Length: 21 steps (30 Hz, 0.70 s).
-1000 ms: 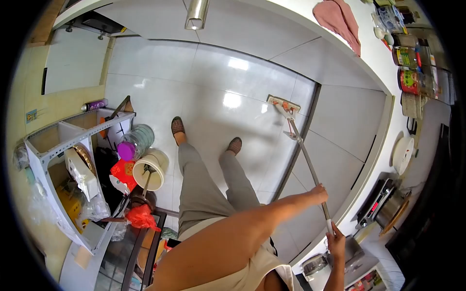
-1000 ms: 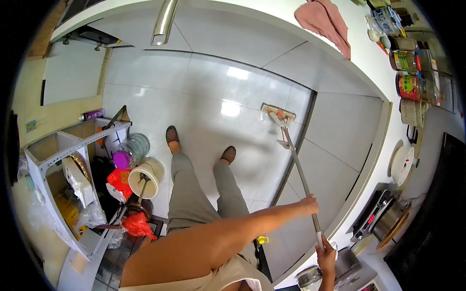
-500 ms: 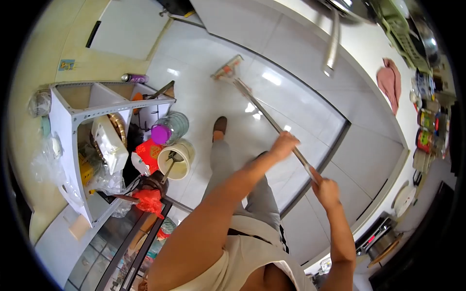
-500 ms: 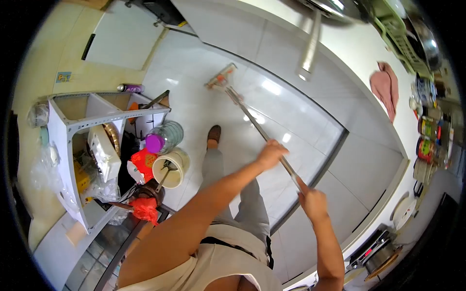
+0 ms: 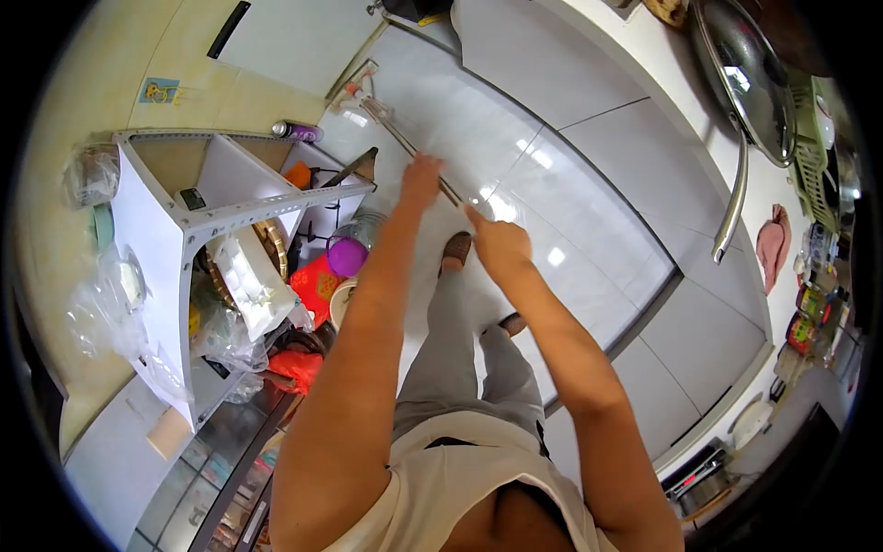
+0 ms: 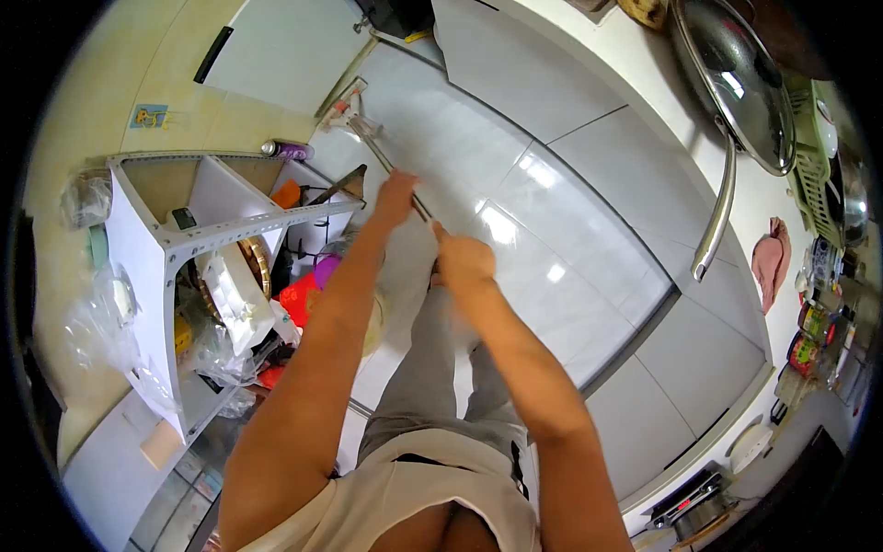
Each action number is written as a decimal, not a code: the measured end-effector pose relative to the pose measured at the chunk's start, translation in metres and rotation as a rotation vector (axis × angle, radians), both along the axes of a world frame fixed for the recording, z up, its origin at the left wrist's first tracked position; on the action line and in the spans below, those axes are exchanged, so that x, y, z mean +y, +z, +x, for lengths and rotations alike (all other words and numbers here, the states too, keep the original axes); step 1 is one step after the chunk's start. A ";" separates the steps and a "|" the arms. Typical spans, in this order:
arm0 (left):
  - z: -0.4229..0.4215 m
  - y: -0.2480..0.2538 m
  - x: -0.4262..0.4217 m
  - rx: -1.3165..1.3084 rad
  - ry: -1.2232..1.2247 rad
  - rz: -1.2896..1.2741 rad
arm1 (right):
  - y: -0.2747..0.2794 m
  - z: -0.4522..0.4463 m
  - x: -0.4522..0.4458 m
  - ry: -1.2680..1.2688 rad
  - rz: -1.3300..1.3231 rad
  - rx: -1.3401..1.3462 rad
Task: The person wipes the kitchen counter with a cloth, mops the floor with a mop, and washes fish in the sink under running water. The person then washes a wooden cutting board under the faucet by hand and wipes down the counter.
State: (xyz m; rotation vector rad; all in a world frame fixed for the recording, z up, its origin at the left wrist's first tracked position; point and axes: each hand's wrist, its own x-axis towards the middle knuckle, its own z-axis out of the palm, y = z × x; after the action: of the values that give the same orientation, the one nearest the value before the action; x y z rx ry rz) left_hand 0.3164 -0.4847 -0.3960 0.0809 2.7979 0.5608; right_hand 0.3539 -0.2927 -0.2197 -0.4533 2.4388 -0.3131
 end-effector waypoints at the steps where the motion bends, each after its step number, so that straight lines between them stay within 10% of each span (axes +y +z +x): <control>1: 0.001 -0.012 0.013 -0.006 -0.027 0.037 | 0.001 0.006 0.022 0.028 0.004 0.010; 10: 0.138 0.043 0.220 -0.158 -0.193 0.274 | 0.071 0.162 0.207 0.015 0.258 -0.058; 21: 0.484 0.129 0.450 -0.390 -0.987 0.639 | 0.225 0.517 0.413 -0.171 0.227 -0.220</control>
State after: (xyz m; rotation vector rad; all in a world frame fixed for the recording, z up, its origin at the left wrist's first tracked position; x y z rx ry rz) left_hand 0.8001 -0.0350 -0.2672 1.2247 1.7721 0.9928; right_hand 0.8711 0.1200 0.0055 -0.1056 2.2657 -0.1457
